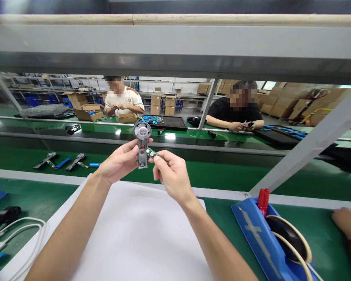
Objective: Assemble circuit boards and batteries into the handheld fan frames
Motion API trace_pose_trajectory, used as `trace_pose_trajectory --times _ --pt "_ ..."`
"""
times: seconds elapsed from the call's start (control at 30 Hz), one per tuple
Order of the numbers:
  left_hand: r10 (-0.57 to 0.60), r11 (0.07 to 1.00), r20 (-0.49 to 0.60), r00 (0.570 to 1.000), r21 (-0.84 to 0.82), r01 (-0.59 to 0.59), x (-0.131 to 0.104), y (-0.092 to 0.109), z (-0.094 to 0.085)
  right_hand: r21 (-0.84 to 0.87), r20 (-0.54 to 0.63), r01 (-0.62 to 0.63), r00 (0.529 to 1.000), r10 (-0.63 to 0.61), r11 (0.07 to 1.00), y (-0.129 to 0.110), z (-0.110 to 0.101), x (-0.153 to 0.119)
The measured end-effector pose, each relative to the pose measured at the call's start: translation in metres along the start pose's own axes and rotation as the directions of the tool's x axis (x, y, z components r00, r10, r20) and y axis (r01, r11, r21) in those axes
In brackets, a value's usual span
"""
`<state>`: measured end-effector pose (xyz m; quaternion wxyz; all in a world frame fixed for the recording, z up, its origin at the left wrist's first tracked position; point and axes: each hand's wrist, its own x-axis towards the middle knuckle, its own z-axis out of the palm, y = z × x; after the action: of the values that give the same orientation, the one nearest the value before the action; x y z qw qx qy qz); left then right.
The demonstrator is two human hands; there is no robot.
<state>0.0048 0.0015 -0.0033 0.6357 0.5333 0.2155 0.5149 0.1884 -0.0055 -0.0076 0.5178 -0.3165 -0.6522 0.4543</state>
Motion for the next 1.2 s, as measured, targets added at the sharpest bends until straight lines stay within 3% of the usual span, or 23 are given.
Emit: trace_pose_trajectory --times 0.63,1.03,1.2 --pt "0.008 1.000 0.036 0.999 0.008 -0.009 -0.0001 0.0002 0.0024 0.026 0.004 -0.005 1.000 0.005 1.000 -0.0011 -0.0004 -0.0013" --pt "-0.028 0.996 -0.031 0.999 -0.091 0.025 0.0025 -0.0034 0.0082 0.028 -0.011 -0.019 1.000 0.019 0.999 0.0026 -0.0006 0.0003" --pt "-0.046 0.995 -0.007 0.999 -0.086 0.045 0.0020 -0.0039 0.0081 0.043 -0.012 -0.024 1.000 0.025 0.999 0.0039 -0.0006 0.0008"
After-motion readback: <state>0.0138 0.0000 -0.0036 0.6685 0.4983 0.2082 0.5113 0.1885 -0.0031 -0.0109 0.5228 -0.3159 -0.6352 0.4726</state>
